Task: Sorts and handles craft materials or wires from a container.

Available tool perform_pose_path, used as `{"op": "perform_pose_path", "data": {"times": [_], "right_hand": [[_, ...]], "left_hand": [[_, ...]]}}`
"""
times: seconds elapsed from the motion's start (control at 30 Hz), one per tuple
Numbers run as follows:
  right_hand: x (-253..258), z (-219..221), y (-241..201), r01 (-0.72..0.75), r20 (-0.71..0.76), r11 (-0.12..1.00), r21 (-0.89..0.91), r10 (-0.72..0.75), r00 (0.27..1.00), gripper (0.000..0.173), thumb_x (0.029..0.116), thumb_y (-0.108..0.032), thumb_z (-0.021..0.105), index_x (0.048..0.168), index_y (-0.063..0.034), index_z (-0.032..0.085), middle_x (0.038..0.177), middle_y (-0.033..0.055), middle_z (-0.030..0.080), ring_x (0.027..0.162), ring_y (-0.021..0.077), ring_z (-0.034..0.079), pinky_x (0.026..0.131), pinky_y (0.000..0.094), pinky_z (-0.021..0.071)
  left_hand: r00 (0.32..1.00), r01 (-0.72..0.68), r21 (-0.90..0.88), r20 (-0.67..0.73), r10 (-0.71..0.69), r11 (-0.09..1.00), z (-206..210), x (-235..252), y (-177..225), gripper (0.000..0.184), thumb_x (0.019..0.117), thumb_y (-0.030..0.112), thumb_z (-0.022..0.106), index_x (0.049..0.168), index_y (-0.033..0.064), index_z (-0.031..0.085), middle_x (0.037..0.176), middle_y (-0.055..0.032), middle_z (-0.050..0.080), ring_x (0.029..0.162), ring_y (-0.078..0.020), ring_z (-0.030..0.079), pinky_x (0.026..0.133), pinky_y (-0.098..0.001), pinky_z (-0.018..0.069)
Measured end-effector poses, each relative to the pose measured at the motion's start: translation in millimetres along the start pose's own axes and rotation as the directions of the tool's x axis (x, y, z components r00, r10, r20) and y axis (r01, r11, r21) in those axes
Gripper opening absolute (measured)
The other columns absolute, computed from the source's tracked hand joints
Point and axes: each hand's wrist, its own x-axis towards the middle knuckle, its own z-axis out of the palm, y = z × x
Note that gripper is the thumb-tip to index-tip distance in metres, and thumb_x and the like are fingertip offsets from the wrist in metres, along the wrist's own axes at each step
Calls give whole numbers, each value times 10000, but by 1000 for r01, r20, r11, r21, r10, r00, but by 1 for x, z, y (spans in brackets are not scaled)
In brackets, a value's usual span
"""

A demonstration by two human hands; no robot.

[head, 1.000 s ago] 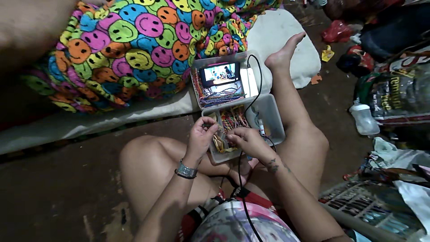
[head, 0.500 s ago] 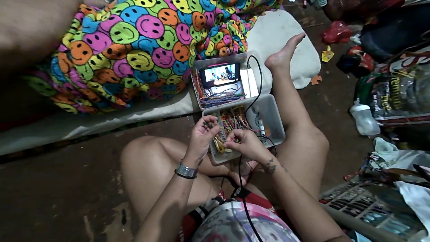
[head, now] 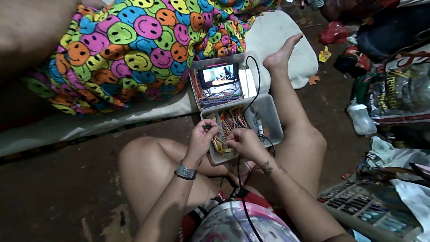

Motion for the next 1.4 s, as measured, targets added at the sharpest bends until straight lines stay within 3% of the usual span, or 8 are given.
{"op": "perform_pose_path", "data": {"times": [0.17,0.33,0.5,0.67,0.83,1.17,1.3,1.4], "right_hand": [[3,9,1,40,-53,995,90,-35,998,233,926,-240,751,970,-17,701,862,52,657,762,92,594,735,274,506],[0,1,2,34,110,963,268,-66,992,289,1080,-193,495,1179,-23,705,1043,48,723,888,24,655,836,221,533],[2,-3,3,25,78,946,324,-53,996,156,981,-171,679,1025,-34,739,869,-15,700,757,-18,620,735,184,524],[5,1,2,-19,42,896,443,0,999,172,880,-116,778,892,-63,615,712,-67,563,628,-3,539,625,178,474],[0,-6,4,47,114,943,330,-90,989,254,1065,-198,529,1118,-30,711,998,11,717,871,-7,646,820,199,531],[4,-1,6,32,34,909,415,-51,998,129,915,-156,749,917,-60,663,747,-67,603,654,-23,555,636,162,478],[3,-5,5,38,153,947,319,-91,984,222,1040,-198,585,1091,-27,717,981,13,713,855,-9,640,811,194,528],[2,-4,6,59,124,965,255,-93,988,178,990,-179,666,1043,-31,750,972,21,733,862,1,655,830,217,540]], "left_hand": [[998,61,-127,33,-57,990,-3,2,1,218,952,-41,579,1128,86,560,931,2,615,762,-73,625,735,-233,566],[996,68,-147,65,-59,987,-4,2,-1,337,922,-52,612,1203,91,492,910,9,620,751,-94,644,733,-270,588],[991,73,-204,123,-49,976,-1,0,0,181,907,-57,610,938,116,567,860,19,647,751,-70,636,736,-248,570],[984,61,-113,176,-40,992,1,-3,1,175,884,-52,660,953,94,592,866,52,656,792,-37,647,765,-226,571],[990,-6,-105,140,21,994,-1,-1,1,186,890,-69,648,934,101,588,868,47,661,778,-53,663,759,-247,594],[991,18,-121,133,-2,992,1,-4,0,182,874,-51,668,933,105,597,868,58,657,790,-33,647,756,-213,572],[993,-16,-141,115,32,990,-3,-1,0,191,874,-61,661,923,113,604,867,44,665,766,-51,658,740,-238,589],[992,-26,-144,118,43,989,-5,-1,-1,194,868,-55,672,896,126,606,891,43,654,794,-52,647,751,-236,580]]}}
